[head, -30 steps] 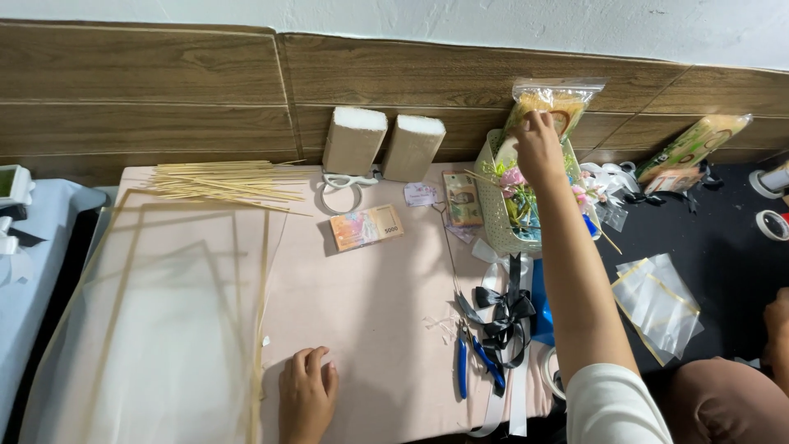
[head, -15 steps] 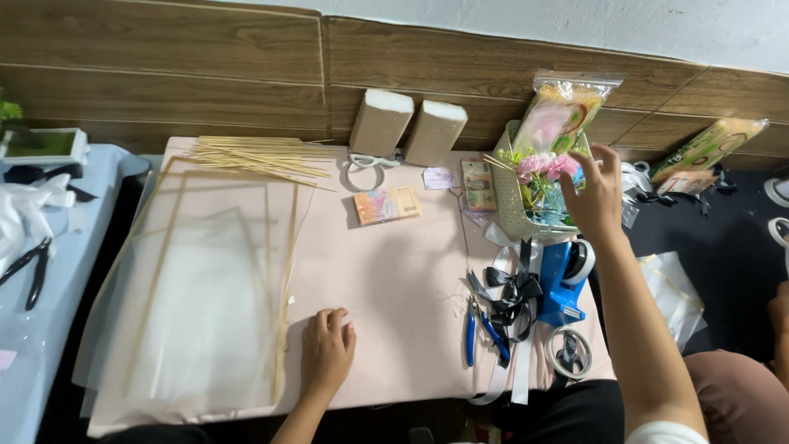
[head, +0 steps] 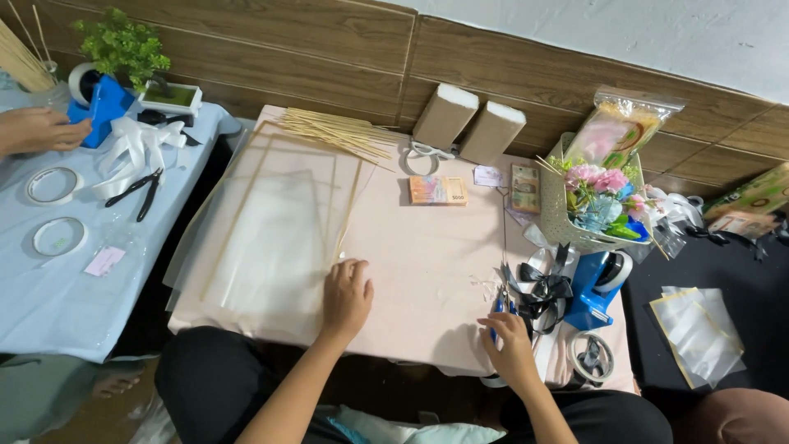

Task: The person is sorting paper currency and inserting individual bills into clear plastic sleeves for a floral arrangement.

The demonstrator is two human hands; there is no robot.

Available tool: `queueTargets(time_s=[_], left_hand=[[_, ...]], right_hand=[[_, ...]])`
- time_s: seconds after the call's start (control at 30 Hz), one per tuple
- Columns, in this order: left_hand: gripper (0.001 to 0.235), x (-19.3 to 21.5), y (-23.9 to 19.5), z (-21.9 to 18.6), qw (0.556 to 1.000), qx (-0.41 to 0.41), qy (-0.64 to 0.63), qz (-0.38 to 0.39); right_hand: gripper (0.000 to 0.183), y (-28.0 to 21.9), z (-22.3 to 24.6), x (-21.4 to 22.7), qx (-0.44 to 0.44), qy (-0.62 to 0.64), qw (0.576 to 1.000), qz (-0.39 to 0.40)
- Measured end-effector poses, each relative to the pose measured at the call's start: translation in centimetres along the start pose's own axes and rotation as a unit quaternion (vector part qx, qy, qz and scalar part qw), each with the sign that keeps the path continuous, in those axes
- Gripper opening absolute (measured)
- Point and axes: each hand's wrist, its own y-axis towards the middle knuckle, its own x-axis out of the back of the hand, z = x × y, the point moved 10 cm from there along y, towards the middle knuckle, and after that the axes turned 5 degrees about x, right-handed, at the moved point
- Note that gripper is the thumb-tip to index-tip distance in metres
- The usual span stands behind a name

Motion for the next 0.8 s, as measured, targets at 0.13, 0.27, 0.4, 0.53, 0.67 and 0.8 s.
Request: queueTargets(time_s=[0.13,0.27,0.4,0.53,0.67,0.8], left_hand=[[0.068,0.5,-0.3,5.2,0.985,0.085,0.148,0.005],[0.070,-3.2,-2.3,10.7,0.929,0.239,0.201,0.199],[0.061,-1.4,-2.4,8.5,0.912,0.260,0.174,0.268],[0.060,-1.0,-2.4,7.8,0.921,0.244,0.175,0.249],[0.050,0.2,-1.8,4.1,0.965,0.160,0.144,0.152],[0.041,-2.6,-2.2,2.1,0.986,0.062,0.102,0.114]], right_hand=[[0.025,-0.2,1.4,-1.3,-0.007,-0.011,1.000,0.013],[0.038,-0.3,2.1,-0.5,0.017,-0.106,0.992,-0.068],[0.041,-0.1,2.0,0.8,-0.087,-0.182,0.977,-0.068],[0.036,-0.2,1.1,0.6,-0.101,-0.182,0.976,-0.069],[0.036,0.1,-0.2,-0.2,-0.111,-0.185,0.975,-0.054],[0.036,0.4,-1.3,-0.3,-0.146,-0.167,0.974,-0.040]])
